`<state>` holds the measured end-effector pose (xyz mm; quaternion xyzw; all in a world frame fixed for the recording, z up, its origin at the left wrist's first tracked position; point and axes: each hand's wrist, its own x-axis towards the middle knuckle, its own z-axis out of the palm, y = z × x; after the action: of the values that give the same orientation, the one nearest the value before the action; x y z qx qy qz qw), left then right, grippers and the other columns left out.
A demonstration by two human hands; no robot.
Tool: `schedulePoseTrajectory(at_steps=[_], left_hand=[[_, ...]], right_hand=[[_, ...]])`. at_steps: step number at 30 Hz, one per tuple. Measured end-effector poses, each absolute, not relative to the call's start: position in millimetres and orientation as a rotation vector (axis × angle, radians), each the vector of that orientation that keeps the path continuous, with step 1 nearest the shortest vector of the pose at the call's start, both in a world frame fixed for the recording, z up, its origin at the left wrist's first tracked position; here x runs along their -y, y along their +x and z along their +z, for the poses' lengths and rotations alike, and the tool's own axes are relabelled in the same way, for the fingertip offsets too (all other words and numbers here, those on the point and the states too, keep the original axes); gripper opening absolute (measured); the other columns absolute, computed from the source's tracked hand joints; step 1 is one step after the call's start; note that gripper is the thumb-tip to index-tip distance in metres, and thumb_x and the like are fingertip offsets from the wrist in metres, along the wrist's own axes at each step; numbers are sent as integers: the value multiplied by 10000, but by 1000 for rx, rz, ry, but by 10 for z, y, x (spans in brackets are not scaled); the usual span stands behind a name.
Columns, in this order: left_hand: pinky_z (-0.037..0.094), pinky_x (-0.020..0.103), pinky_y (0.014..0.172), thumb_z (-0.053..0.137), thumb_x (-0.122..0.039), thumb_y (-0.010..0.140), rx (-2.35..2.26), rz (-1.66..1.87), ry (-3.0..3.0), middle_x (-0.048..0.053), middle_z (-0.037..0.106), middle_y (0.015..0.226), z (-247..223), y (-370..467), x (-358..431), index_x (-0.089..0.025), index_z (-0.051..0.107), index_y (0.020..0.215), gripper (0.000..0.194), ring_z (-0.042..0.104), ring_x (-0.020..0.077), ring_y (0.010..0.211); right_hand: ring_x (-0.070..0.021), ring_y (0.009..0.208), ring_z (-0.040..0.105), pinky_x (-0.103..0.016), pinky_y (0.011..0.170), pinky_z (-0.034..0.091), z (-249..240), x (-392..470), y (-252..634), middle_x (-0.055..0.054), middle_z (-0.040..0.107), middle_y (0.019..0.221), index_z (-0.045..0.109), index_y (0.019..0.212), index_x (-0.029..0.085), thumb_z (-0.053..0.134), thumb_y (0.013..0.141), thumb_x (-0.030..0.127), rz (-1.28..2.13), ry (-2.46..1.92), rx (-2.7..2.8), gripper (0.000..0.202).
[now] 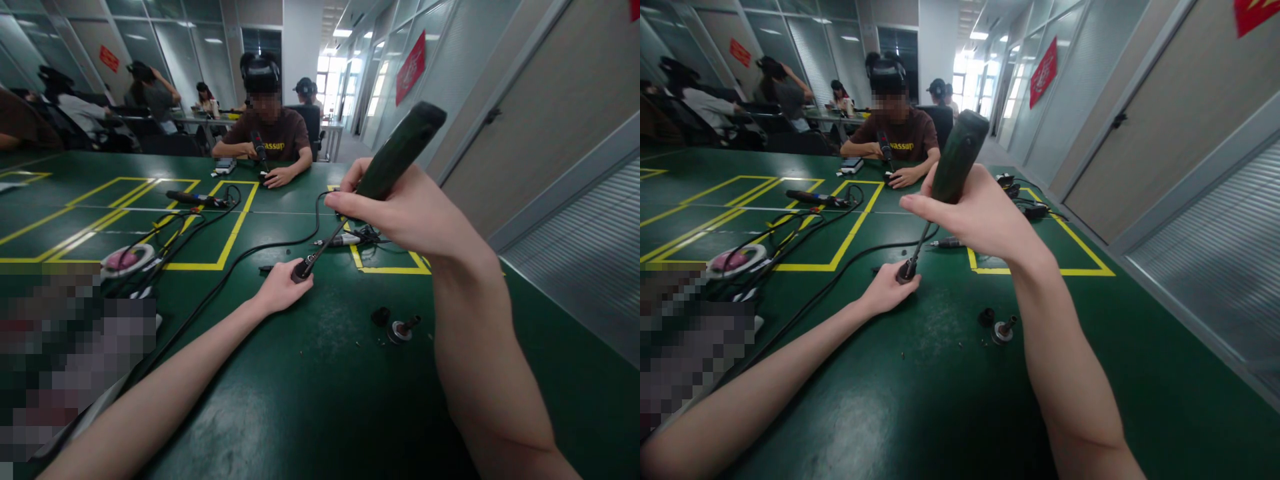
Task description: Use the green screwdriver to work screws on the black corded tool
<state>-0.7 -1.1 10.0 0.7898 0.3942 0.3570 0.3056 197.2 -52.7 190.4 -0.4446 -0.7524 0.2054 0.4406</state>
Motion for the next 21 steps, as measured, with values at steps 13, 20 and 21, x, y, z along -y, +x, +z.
schedulePoseTrajectory(at_steps=[13,20,21], left_hand=[[355,259,583,653,-422,935,-1056,992,2050,-34,569,615,33,-26,-16,-216,481,701,356,491,128,588],[362,257,593,698,-505,914,-1059,1012,1974,-44,554,609,22,-17,-34,-207,526,727,392,478,126,595],[355,255,591,711,-512,902,-1056,1019,1971,-50,535,607,22,-17,-31,-207,527,728,397,465,124,596]], right_hand=[[-210,857,604,-383,815,525,1916,524,1926,-43,659,851,715,815,217,854,857,472,583,-954,1854,294],[-194,790,571,-358,693,477,1936,590,1899,-25,675,890,701,922,228,904,771,329,578,-1006,1818,273],[-189,773,562,-353,672,462,1938,601,1895,-21,675,893,698,950,229,901,759,300,584,-1005,1823,288]])
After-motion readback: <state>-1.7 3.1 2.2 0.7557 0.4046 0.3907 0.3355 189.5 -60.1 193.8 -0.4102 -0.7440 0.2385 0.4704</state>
